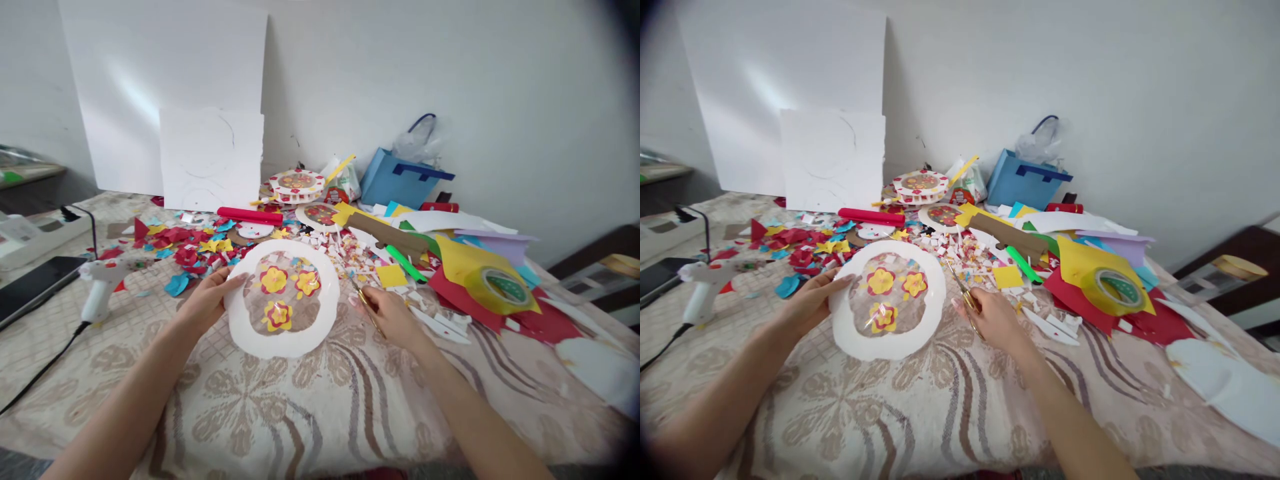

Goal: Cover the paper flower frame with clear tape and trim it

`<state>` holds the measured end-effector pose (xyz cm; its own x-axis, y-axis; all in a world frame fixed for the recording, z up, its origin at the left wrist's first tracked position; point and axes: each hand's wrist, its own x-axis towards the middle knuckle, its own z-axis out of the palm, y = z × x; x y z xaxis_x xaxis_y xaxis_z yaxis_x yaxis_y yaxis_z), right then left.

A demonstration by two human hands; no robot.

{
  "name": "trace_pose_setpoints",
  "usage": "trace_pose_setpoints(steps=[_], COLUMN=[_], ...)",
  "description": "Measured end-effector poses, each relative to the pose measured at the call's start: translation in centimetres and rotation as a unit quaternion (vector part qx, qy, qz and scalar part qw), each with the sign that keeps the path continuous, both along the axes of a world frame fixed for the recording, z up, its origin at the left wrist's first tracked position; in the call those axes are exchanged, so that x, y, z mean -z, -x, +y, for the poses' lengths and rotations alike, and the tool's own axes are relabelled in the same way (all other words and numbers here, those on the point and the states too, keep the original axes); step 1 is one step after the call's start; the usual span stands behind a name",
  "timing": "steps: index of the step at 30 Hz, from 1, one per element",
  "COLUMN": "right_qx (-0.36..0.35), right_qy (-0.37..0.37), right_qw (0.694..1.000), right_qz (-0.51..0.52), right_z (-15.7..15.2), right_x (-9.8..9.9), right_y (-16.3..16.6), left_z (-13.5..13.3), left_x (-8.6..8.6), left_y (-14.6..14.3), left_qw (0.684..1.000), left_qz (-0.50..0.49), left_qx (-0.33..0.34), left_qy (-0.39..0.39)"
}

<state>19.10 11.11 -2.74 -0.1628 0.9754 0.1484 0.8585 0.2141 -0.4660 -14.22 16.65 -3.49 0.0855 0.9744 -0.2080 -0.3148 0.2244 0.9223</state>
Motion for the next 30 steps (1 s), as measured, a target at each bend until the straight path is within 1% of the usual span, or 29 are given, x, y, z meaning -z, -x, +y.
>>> trace_pose_setpoints(steps=[4, 8, 11, 14, 19, 25, 30], right_qx=[0.009, 0.013, 0.011, 0.015, -0.012, -0.020, -0.025], right_qy=[-0.007, -0.061, -0.063, -0.052, -0.033, -0.026, -0.031], right_qw=[1.000, 0.997, 0.997, 0.998, 0.999, 0.999, 0.999], right_qz=[0.025, 0.035, 0.041, 0.043, -0.007, -0.020, -0.029], right_z=[0.7, 2.7, 3.9, 4.0, 2.6, 1.9, 1.7], right_x=[-0.6, -2.5, -3.4, -2.8, -1.0, -1.2, -1.3], right_y=[-0.4, -1.3, -1.5, -1.0, 0.1, 0.3, 0.3], left_z=[0.1, 0.4, 0.4, 0.4, 0.4, 0.4, 0.3], left_x=[0.0, 0.2, 0.4, 0.5, 0.7, 0.6, 0.7], left_y=[0.0, 0.1, 0.2, 0.3, 0.3, 0.3, 0.2], left_qw=[1.000, 1.000, 1.000, 1.000, 0.999, 0.999, 0.999], left_qz=[-0.020, -0.029, -0.028, -0.026, -0.025, -0.023, -0.026], left_qx=[-0.010, -0.009, -0.002, -0.004, -0.001, 0.004, -0.006], left_qy=[0.001, -0.002, -0.006, -0.009, -0.020, -0.024, -0.021])
